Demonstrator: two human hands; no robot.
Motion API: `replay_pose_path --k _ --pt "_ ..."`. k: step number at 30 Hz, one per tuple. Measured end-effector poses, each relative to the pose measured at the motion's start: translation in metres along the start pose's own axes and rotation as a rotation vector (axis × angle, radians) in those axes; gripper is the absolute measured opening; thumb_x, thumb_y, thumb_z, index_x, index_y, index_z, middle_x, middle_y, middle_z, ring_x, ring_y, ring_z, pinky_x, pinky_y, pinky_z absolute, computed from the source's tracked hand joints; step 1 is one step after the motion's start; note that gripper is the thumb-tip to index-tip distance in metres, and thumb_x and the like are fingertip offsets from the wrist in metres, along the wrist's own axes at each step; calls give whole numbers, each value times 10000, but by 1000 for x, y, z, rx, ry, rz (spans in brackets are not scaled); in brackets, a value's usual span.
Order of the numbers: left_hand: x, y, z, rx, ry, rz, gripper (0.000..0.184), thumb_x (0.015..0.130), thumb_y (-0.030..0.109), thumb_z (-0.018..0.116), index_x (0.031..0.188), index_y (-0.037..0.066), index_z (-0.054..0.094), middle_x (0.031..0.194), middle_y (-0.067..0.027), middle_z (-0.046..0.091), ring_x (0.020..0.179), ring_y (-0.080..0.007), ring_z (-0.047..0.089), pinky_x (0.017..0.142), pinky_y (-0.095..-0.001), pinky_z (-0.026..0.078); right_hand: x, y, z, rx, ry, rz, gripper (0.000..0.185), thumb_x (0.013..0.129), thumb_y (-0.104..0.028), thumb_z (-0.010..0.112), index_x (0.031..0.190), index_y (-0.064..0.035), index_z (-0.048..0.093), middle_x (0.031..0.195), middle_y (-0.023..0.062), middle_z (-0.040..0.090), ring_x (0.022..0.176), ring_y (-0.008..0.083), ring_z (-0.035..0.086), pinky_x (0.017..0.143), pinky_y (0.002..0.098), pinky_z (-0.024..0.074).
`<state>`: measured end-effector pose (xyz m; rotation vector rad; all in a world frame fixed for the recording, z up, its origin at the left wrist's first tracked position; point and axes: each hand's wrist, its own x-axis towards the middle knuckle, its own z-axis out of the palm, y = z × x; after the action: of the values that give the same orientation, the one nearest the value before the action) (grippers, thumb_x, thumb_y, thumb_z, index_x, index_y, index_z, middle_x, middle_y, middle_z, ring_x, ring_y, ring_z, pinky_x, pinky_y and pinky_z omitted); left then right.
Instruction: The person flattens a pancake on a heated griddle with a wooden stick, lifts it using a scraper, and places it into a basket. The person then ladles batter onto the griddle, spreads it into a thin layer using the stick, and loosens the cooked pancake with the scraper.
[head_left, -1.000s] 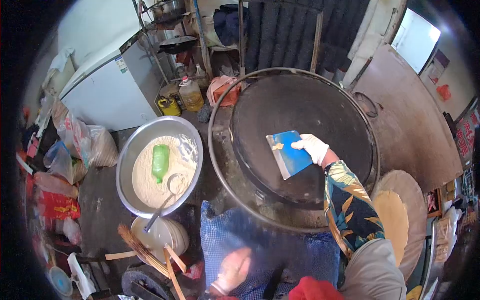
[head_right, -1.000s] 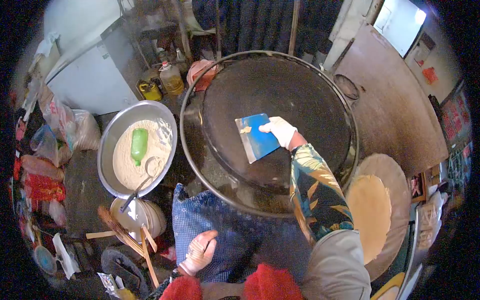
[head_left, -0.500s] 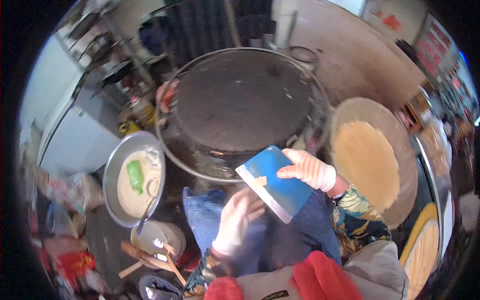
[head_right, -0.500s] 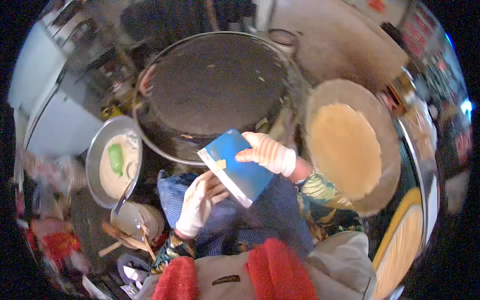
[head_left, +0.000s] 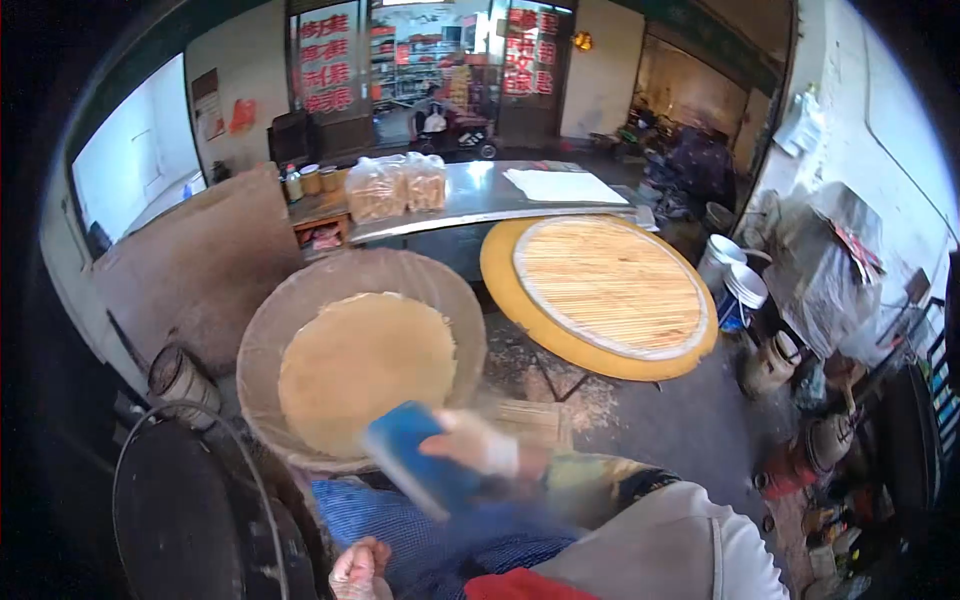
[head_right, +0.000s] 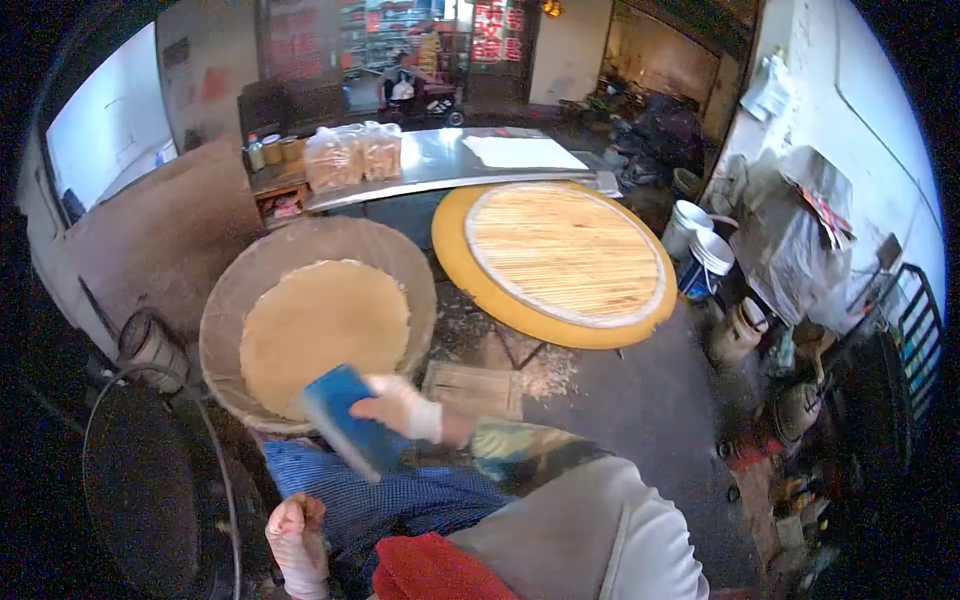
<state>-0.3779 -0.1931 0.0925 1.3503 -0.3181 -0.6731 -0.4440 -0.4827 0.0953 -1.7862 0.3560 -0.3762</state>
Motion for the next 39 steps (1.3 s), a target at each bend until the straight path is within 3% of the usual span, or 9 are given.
replay_pose_path --k 1,4,8,14,22,24,26,35,39 --pt "-8 40 29 525 -42 144 260 970 186 537 1012 -42 654 949 -164 639 876 -320 612 861 -444 474 -18 4 -17 -3 155 152 349 817 -259 678 1059 -13 621 854 132 673 777 201 640 712 350 515" --pt "-8 42 62 325 -169 210 243 881 182 634 958 -46 665 884 -99 686 806 -217 643 765 -376 510 -45 106 -57 -690 436 -41 321 869 -310 616 1026 -30 620 881 182 659 786 295 645 730 388 515" --pt "-8 75 100 285 -697 417 202 836 118 650 892 -76 657 854 -138 690 797 -318 661 789 -415 517 -79 125 -73 -788 107 357 253 889 -219 550 1109 -113 619 843 155 665 770 330 653 682 450 521" --pt "12 100 98 99 -1174 817 218 819 67 657 988 -69 640 1021 -198 660 977 -356 634 919 -476 476 -72 197 -76 -1128 154 166 360 773 -150 653 1130 -134 607 1036 126 652 965 330 611 832 449 472" --pt "-35 132 75 76 -620 1052 182 904 80 595 962 -82 652 905 -178 629 864 -331 634 811 -450 499 -55 287 -54 -1253 6 39 865 786 -454 669 1414 25 317 1441 293 319 1344 422 307 1070 587 244" --pt "-57 133 59 85 -432 1084 196 909 88 586 954 -94 643 920 -186 625 866 -339 635 801 -455 510 -40 257 -37 -1200 -39 255 782 822 -414 632 1409 14 343 1426 287 356 1332 414 331 1074 563 257" --pt "-79 131 42 98 -245 1120 207 913 95 578 949 -101 636 933 -191 622 862 -342 635 798 -461 518 -35 307 -33 -1224 -22 -39 636 831 -338 633 1335 -4 437 1344 248 474 1261 405 422 1046 541 305" --pt "-225 86 -16 433 481 1332 233 905 118 577 960 -103 631 979 -199 616 952 -343 613 863 -492 522 6 67 259 -427 -514 -933 239 834 -41 587 1062 2 641 1034 184 662 969 353 629 896 421 498" --pt "-272 64 -25 574 721 1357 239 910 126 574 970 -97 635 999 -200 617 984 -342 604 873 -490 516 -91 -22 390 -203 -1171 -865 235 838 -99 613 1060 -48 668 984 158 690 907 330 651 827 402 514"
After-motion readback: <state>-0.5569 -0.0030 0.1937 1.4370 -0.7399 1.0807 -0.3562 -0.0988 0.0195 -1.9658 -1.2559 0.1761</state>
